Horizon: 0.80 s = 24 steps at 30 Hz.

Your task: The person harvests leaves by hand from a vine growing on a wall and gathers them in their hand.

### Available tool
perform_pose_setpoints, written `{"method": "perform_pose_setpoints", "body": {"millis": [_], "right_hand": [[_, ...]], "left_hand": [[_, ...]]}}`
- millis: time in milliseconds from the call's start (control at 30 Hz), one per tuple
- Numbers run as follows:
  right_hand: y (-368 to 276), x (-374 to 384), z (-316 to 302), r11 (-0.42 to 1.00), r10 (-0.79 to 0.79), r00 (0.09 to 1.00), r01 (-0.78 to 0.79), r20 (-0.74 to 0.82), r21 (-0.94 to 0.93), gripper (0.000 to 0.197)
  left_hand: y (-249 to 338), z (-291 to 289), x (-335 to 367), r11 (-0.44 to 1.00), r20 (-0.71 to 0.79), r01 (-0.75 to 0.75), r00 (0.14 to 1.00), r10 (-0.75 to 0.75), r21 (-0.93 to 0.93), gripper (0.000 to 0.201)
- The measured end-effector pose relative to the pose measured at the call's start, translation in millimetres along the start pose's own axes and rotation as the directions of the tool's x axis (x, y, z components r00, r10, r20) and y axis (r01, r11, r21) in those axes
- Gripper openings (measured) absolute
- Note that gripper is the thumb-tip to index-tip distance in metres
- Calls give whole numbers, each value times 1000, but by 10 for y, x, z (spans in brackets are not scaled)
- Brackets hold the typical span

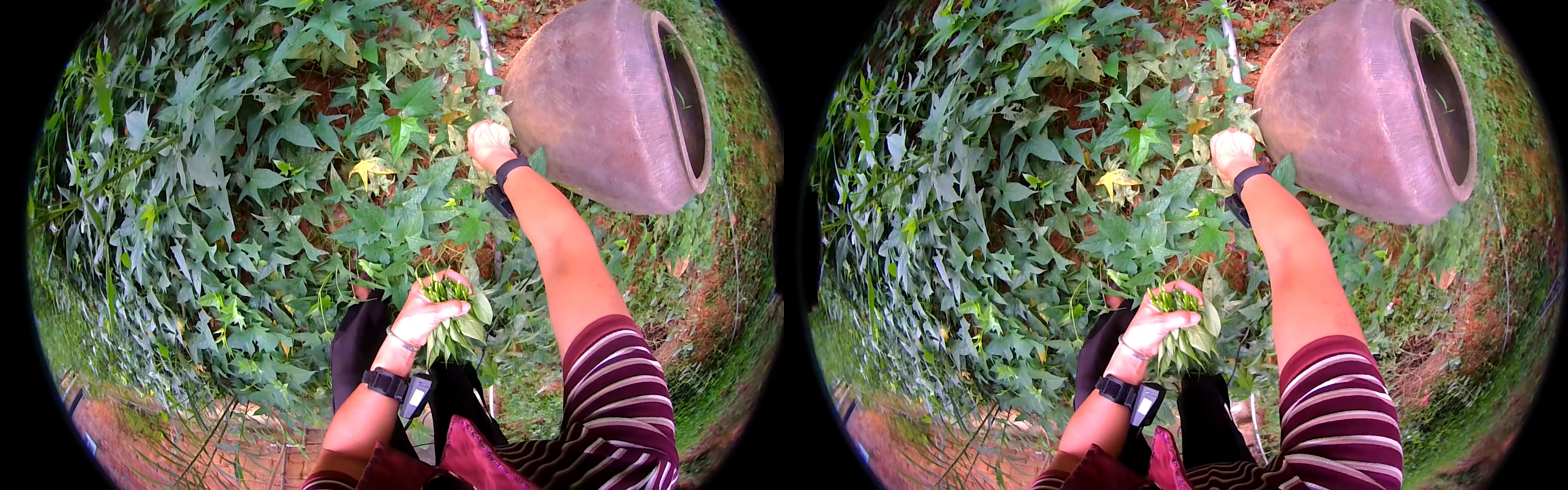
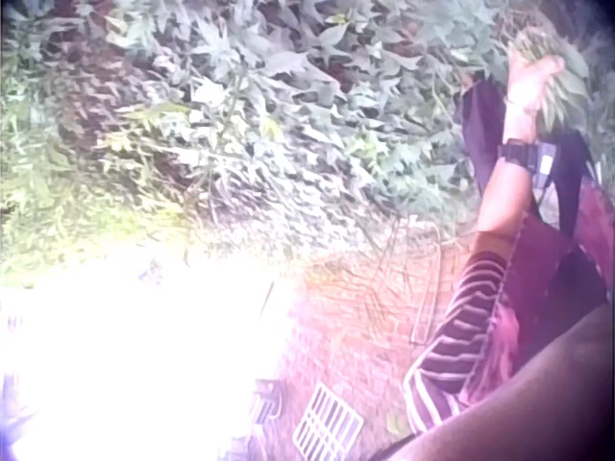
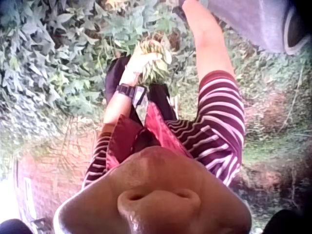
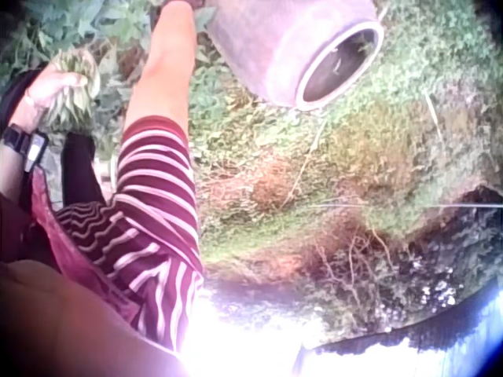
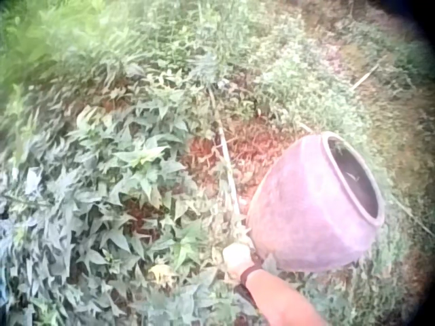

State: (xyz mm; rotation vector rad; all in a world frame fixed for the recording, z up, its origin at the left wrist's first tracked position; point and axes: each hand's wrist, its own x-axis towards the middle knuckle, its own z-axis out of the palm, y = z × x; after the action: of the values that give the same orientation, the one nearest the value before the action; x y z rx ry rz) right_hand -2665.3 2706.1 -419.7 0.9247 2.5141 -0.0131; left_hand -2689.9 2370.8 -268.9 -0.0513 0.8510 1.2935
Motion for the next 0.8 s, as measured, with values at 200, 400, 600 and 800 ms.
{"method": "perform_pose_setpoints", "body": {"millis": [200, 400, 600, 800], "right_hand": [[57, -256, -122, 602, 526, 819, -548, 228, 581, 40], [415, -1338, -379, -390, 176, 952, -166, 251, 906, 14], [310, -2608, -1334, -533, -105, 986, -164, 128, 830, 9], [-68, -3509, -1795, 20, -48, 999, -3, 4, 1000, 7]], "left_hand": [[-98, 6, -73, 1000, -45, -24, 999, 25, 7, 27], [-247, 60, -75, 997, -47, -54, 997, 56, 46, 24], [-535, 161, -403, 993, -93, -88, 992, 81, -74, 24], [-194, 915, -984, 951, 0, -223, 974, 228, -216, 25]]}}
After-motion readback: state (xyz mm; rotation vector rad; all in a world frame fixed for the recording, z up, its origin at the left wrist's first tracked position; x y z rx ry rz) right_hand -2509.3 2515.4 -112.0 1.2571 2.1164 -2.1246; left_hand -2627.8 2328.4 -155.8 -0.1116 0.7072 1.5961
